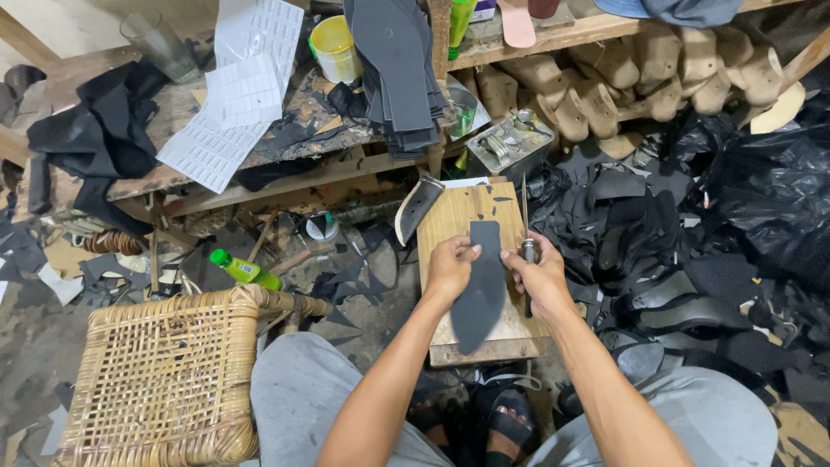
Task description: The person trims a black shoe insole using a knife and then refines the edges with scissors. They place the insole on a wooden block, cut along the edges, flip it over, and continue trimming until the shape is finalized.
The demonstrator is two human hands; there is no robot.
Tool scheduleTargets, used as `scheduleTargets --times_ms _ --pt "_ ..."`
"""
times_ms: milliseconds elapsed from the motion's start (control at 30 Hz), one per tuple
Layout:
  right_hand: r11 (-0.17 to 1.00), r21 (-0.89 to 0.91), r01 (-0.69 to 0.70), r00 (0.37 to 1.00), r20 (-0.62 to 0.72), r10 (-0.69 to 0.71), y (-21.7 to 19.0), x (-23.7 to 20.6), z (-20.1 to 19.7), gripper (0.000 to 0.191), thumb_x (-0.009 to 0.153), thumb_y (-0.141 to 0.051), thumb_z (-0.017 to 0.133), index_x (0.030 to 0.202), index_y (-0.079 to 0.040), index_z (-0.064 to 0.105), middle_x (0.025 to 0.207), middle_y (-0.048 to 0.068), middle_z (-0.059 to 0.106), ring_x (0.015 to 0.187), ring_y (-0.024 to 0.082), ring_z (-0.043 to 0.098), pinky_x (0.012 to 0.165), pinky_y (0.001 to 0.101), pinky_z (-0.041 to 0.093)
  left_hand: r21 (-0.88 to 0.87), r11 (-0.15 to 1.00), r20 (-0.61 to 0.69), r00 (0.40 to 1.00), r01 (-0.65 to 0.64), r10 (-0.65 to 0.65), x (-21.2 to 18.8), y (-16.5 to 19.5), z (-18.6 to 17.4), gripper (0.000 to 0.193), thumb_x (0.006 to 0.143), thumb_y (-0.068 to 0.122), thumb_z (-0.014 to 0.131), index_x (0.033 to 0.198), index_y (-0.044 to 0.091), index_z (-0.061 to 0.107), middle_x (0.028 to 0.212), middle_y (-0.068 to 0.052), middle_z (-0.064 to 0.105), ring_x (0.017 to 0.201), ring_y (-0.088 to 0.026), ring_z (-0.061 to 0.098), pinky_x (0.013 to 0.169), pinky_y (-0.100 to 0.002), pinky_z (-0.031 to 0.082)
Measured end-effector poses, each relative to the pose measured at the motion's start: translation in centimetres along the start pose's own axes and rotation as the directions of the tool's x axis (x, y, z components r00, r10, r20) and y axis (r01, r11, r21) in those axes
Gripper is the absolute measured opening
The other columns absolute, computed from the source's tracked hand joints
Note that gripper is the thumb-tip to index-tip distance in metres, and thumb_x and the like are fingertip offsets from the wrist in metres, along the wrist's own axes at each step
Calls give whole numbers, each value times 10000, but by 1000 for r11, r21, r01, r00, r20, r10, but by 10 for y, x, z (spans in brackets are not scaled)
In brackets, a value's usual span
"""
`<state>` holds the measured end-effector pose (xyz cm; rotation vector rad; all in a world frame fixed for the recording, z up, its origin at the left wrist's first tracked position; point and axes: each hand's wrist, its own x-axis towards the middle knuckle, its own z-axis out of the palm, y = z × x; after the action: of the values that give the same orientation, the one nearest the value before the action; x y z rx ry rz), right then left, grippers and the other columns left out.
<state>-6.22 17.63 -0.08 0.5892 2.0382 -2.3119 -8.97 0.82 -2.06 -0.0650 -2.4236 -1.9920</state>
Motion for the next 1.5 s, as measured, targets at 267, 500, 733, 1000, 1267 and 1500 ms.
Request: scheduleTargets --times_ms 267,500,733,1000,1267,1500 --pt "1000 -3 -20 1000 -21 20 10 13 -9 670 832 11 658 1458 -46 424 810 37 642 530 82 519 414 260 395 158 987 -159 985 -38 64 6 -10 -7 237 925 90 658 1143 54 745 969 -156 766 866 -234 746 772 -346 551" --pt "482 -730 485 796 139 -590 10 0 -7 926 727 -73 819 1513 13 337 1264 309 561 1118 453 583 957 478 480 -140 990 -127 992 -3 -15 17 -7 -11 182 932 57 694 1079 -44 731 895 -66 760 788 -84 669 732 -239 537" --pt "463 -740 487 823 212 -527 3 -25 11 929 744 -41 749 1550 16 292 1294 287 535 1169 470 544 981 504 470 -246 969 -140 989 17 -52 18 -1 -22 193 960 58 680 1114 -55 711 932 -76 743 825 -100 666 753 -232 532" --pt "343 -798 496 794 257 -551 -1 -33 17 788 744 -70 762 1461 -15 440 1263 225 611 1142 404 536 963 484 450 -308 951 -39 998 34 -49 14 5 -25 218 958 -28 612 1163 -59 677 994 -83 736 853 -100 673 774 -226 539" --pt "810 -303 503 862 108 -495 -19 -11 5 291 981 -242 657 1177 -29 678 881 28 701 742 134 623 669 293 503 -393 918 153 988 47 15 7 17 -20 217 953 -36 639 1160 -64 696 999 -88 729 877 -111 670 799 -241 542" --pt "968 -12 252 967 -20 -252 -28 -6 -27 250 990 -242 683 815 -66 654 615 -22 533 480 59 470 429 240 354 -191 979 398 917 77 5 -3 24 -15 305 883 29 748 1173 -47 692 1041 -52 751 923 -109 696 841 -242 560"
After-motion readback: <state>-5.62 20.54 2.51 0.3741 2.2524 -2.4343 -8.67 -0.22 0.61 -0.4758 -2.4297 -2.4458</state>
